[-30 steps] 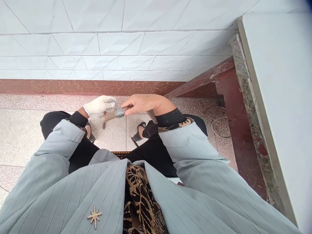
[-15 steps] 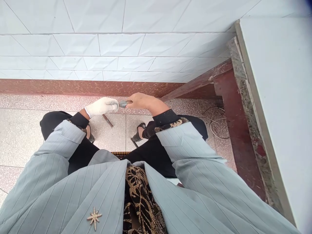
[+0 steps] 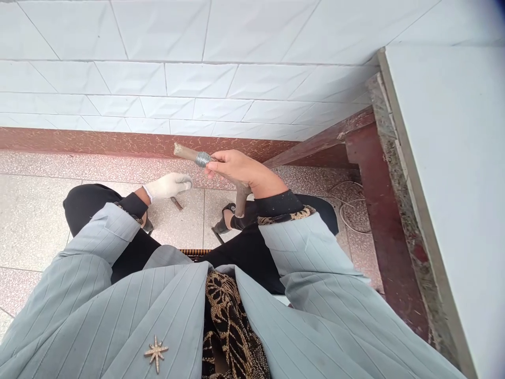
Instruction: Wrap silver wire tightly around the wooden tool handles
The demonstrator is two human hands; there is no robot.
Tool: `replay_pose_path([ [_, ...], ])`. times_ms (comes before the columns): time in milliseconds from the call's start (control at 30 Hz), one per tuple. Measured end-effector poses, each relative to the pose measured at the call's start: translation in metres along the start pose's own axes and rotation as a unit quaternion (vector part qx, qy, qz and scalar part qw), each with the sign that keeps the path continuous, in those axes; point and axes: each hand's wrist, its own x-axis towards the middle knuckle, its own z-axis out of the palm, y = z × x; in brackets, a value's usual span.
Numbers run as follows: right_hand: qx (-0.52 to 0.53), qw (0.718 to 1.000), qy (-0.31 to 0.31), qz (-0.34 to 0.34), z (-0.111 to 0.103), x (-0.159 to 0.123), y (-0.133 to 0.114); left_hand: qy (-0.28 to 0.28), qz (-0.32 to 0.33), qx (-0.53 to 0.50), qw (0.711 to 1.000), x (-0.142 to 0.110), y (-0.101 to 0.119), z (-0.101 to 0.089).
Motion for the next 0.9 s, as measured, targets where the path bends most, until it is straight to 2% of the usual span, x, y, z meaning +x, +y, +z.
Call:
replay_pose_path([
  [67,-0.065,0.996,0.046,0.041,0.009,0.007,0.006,-0.033,0.003,0.005,0.999,-0.004,0.003,0.006],
  [133,-0.183,0.979,0.074,0.056,0.02,0.013,0.011,-0.052,0.008,0.013,0.999,-0.008,0.005,0.007],
  [200,-0.27,0.961,0.045,0.044,0.031,0.017,0.016,-0.046,0.019,0.029,0.998,-0.012,0.006,0.004],
  [233,-0.292,0.956,0.003,0.029,0.036,0.018,0.018,-0.035,0.026,0.035,0.998,-0.014,0.006,0.0],
  [300,-0.297,0.947,-0.123,-0.011,0.042,0.016,0.019,-0.008,0.036,0.036,0.999,-0.018,0.005,-0.008],
  [400,-0.234,0.919,-0.31,-0.062,0.043,0.009,0.015,-0.003,0.045,-0.006,0.999,-0.021,0.0,-0.017],
  [467,-0.172,0.916,-0.35,-0.096,0.039,0.003,0.01,-0.015,0.046,-0.051,0.998,-0.02,-0.005,-0.016],
  [500,-0.141,0.925,-0.336,-0.113,0.036,0.0,0.008,-0.017,0.044,-0.073,0.996,-0.019,-0.008,-0.013],
  [567,-0.075,0.957,-0.248,-0.129,0.029,-0.005,0.007,0.007,0.033,-0.11,0.993,-0.016,-0.011,-0.006],
  [633,-0.007,0.985,-0.132,-0.111,0.024,-0.008,0.008,0.039,0.016,-0.123,0.992,-0.013,-0.011,0.002],
  [700,0.022,0.996,-0.038,-0.073,0.021,-0.008,0.012,0.036,-0.003,-0.121,0.992,-0.012,-0.01,0.011],
  [800,-0.088,0.995,0.048,-0.024,0.022,-0.001,0.02,-0.02,-0.007,-0.117,0.993,-0.014,-0.006,0.021],
  [900,-0.241,0.969,0.063,-0.012,0.028,0.009,0.028,-0.043,0.019,-0.075,0.996,-0.015,-0.003,0.021],
])
